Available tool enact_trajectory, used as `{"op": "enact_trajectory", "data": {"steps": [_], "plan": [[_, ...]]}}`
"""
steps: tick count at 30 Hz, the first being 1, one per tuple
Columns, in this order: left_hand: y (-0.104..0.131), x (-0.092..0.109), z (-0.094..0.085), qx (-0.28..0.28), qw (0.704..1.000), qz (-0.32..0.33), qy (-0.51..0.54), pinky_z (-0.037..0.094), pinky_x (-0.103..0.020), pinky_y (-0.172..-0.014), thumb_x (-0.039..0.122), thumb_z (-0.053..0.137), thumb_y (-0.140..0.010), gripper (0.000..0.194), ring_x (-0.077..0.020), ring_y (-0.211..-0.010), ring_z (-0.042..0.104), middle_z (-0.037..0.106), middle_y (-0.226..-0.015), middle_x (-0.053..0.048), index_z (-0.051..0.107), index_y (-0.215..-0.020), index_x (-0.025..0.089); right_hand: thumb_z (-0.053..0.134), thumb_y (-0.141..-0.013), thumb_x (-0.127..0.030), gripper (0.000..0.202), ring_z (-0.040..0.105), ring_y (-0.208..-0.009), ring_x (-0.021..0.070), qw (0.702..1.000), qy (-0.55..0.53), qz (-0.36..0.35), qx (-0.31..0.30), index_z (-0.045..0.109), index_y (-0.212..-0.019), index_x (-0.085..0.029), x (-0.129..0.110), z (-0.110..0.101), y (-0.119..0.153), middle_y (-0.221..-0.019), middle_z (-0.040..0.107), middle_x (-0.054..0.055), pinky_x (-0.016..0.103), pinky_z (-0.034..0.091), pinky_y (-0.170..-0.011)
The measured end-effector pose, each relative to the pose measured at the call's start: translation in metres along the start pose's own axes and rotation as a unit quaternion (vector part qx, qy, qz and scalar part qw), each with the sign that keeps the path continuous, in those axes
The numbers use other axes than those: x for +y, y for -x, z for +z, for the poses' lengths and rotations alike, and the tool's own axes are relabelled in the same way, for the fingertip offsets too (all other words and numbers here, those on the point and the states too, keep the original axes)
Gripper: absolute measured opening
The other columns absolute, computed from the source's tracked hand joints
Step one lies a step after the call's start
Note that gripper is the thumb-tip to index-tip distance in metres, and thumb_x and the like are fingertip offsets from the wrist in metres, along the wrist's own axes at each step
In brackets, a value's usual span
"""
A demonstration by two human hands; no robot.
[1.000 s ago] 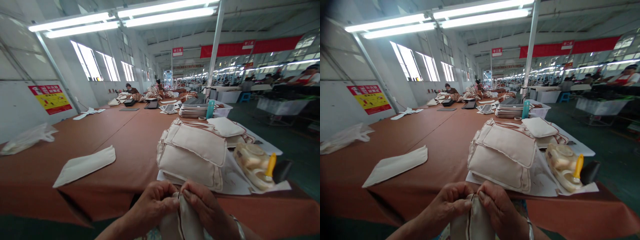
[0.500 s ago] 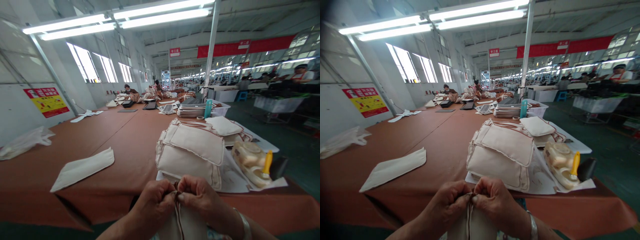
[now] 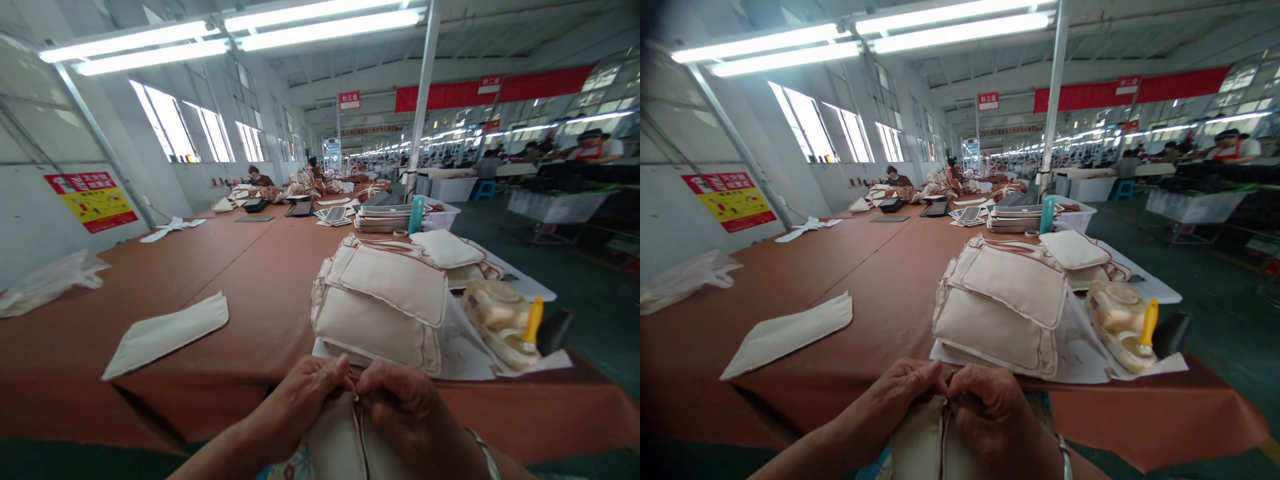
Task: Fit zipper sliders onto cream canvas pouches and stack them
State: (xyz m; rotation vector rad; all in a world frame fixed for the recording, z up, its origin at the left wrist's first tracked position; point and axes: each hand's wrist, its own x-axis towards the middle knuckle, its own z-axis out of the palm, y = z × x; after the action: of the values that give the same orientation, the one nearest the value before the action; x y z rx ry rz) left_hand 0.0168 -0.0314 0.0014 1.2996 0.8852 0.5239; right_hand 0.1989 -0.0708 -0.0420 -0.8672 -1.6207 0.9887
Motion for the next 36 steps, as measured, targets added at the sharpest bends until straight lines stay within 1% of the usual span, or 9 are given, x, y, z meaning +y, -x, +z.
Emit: {"op": "enact_trajectory", "data": {"steps": [3,7,13,16,20,25,29,33,36], "plan": [[-0.003,0.003,0.004,-0.080,0.996,-0.015,0.029,0.038,-0.025,-0.064,0.055,0.066,-0.080,0.048,-0.0167,-0.071,0.052,0.062,-0.077,-0.006,0.071,-0.085,0.008,0.051,-0.079,-0.008,0.014,0.044,-0.058,0.0121,0.994,0.083,-0.069,0.010,0.060,-0.078,-0.019,0.002,-0.004,0.003,-0.066,0.051,-0.002,0.023,0.035,-0.055],[-0.004,0.000,0.002,-0.100,0.995,0.010,-0.005,0.031,-0.022,-0.059,0.052,0.069,-0.078,0.044,-0.0117,-0.066,0.042,0.054,-0.074,-0.003,0.065,-0.074,0.008,0.054,-0.077,-0.008,0.013,0.047,-0.058,0.0122,0.988,0.127,-0.085,0.005,0.059,-0.080,-0.019,0.002,-0.008,0.008,-0.067,0.053,-0.001,0.023,0.036,-0.056],[0.003,0.005,-0.004,-0.097,0.987,0.042,-0.122,0.022,-0.021,-0.050,0.053,0.061,-0.085,0.042,-0.0086,-0.057,0.029,0.038,-0.063,0.004,0.056,-0.074,0.013,0.050,-0.091,-0.043,0.030,0.047,-0.071,0.0159,0.985,-0.088,0.117,-0.095,0.060,-0.099,-0.016,-0.007,-0.024,0.006,-0.084,0.057,0.004,0.025,0.039,-0.062],[0.008,0.012,-0.004,-0.096,0.983,0.063,-0.143,0.024,-0.021,-0.051,0.051,0.058,-0.087,0.040,-0.0091,-0.059,0.030,0.040,-0.066,0.003,0.058,-0.078,0.012,0.044,-0.094,-0.054,0.046,0.036,-0.060,0.0112,0.973,-0.102,0.166,-0.127,0.059,-0.079,-0.014,-0.010,-0.029,-0.001,-0.069,0.046,-0.001,0.023,0.029,-0.053],[0.010,0.009,0.003,-0.085,0.988,0.062,-0.115,0.024,-0.020,-0.051,0.050,0.060,-0.086,0.039,-0.0089,-0.059,0.031,0.041,-0.067,0.002,0.056,-0.078,0.012,0.056,-0.089,-0.054,0.043,0.032,-0.061,0.0106,0.976,-0.103,0.121,-0.150,0.053,-0.070,-0.015,-0.011,-0.024,-0.004,-0.067,0.039,-0.003,0.023,0.025,-0.053],[0.006,-0.010,0.015,-0.073,0.993,0.072,0.052,0.025,-0.021,-0.052,0.053,0.064,-0.082,0.043,-0.0080,-0.056,0.031,0.041,-0.066,0.003,0.045,-0.071,0.017,0.057,-0.087,-0.055,0.044,0.037,-0.067,0.0130,0.972,-0.189,0.083,-0.112,0.049,-0.067,-0.017,0.003,-0.016,0.002,-0.070,0.044,-0.001,0.025,0.032,-0.062],[0.001,-0.008,0.016,-0.061,0.991,0.114,-0.033,0.026,-0.021,-0.054,0.048,0.062,-0.086,0.039,-0.0087,-0.060,0.033,0.043,-0.068,0.002,0.047,-0.072,0.015,0.054,-0.090,-0.056,0.043,0.032,-0.065,0.0116,0.966,-0.171,0.128,-0.150,0.053,-0.076,-0.015,0.008,-0.026,-0.001,-0.072,0.041,-0.001,0.023,0.028,-0.058],[0.000,0.005,0.011,-0.057,0.983,0.145,-0.096,0.028,-0.021,-0.055,0.048,0.064,-0.085,0.040,-0.0100,-0.063,0.036,0.046,-0.068,0.001,0.047,-0.070,0.015,0.057,-0.090,-0.050,0.039,0.032,-0.064,0.0112,0.972,-0.144,0.086,-0.164,0.051,-0.073,-0.015,-0.002,-0.031,-0.009,-0.071,0.040,-0.002,0.023,0.026,-0.055],[0.003,0.008,-0.010,-0.128,0.988,0.074,-0.047,0.028,-0.021,-0.054,0.054,0.067,-0.078,0.045,-0.0097,-0.062,0.035,0.044,-0.070,0.002,0.047,-0.070,0.015,0.061,-0.088,-0.046,0.040,0.033,-0.061,0.0105,0.973,-0.167,0.070,-0.146,0.049,-0.067,-0.015,0.000,-0.035,-0.009,-0.067,0.039,-0.002,0.024,0.024,-0.054]]}}
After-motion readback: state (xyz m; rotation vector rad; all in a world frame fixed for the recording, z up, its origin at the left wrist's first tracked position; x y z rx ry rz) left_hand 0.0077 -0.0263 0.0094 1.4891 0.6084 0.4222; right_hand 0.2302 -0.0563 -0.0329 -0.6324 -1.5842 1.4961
